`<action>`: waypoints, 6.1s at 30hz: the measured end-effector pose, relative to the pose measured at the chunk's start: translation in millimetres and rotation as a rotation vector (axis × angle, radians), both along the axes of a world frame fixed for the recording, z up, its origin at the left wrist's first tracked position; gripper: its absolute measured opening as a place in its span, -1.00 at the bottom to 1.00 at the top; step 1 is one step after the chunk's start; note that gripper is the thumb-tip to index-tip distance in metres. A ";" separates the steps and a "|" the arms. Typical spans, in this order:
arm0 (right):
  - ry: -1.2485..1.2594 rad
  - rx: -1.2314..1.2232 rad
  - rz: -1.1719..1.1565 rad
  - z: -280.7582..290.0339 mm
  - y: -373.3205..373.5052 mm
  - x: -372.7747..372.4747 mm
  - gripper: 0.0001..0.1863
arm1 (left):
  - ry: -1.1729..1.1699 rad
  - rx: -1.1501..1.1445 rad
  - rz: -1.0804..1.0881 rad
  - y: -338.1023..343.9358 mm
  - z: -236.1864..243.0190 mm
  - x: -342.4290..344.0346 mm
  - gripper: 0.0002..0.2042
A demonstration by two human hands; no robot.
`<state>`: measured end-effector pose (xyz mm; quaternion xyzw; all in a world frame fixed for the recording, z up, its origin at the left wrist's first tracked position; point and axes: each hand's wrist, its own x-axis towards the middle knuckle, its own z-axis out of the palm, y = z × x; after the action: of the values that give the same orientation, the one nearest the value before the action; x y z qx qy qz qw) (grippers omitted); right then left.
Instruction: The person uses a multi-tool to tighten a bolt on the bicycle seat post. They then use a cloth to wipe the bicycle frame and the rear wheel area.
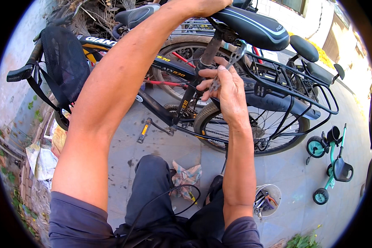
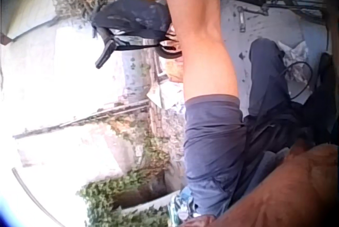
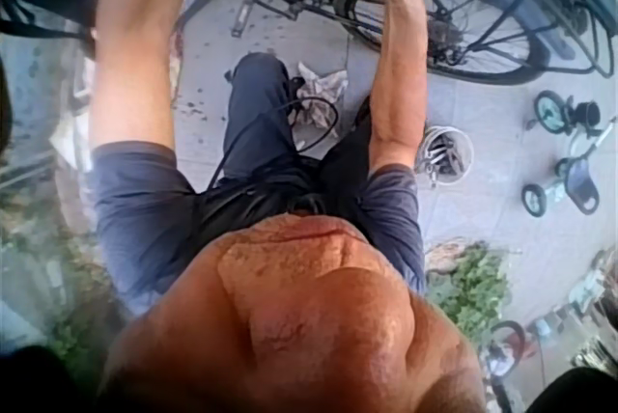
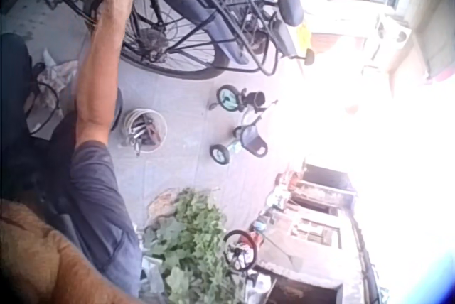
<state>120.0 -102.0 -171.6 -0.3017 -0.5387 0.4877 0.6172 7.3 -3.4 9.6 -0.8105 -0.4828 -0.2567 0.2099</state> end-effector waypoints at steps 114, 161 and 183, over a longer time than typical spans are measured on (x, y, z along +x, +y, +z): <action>0.192 -0.019 -0.358 -22.0 44.2 -30.5 -0.50 | 0.016 0.072 0.013 4.8 -1.8 2.4 -0.42; 0.287 -0.007 -0.321 -23.5 15.4 -30.9 -0.57 | -0.005 0.073 0.011 1.3 -1.5 -0.5 -0.44; -0.007 0.248 -0.774 -37.1 23.0 -22.6 -0.76 | -0.104 0.045 -0.004 -3.1 -2.8 3.4 -0.45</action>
<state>97.3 -79.0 -208.7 -0.4070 -0.4425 0.1497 0.7850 10.6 -6.4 6.8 -0.7923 -0.4853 -0.3096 0.2020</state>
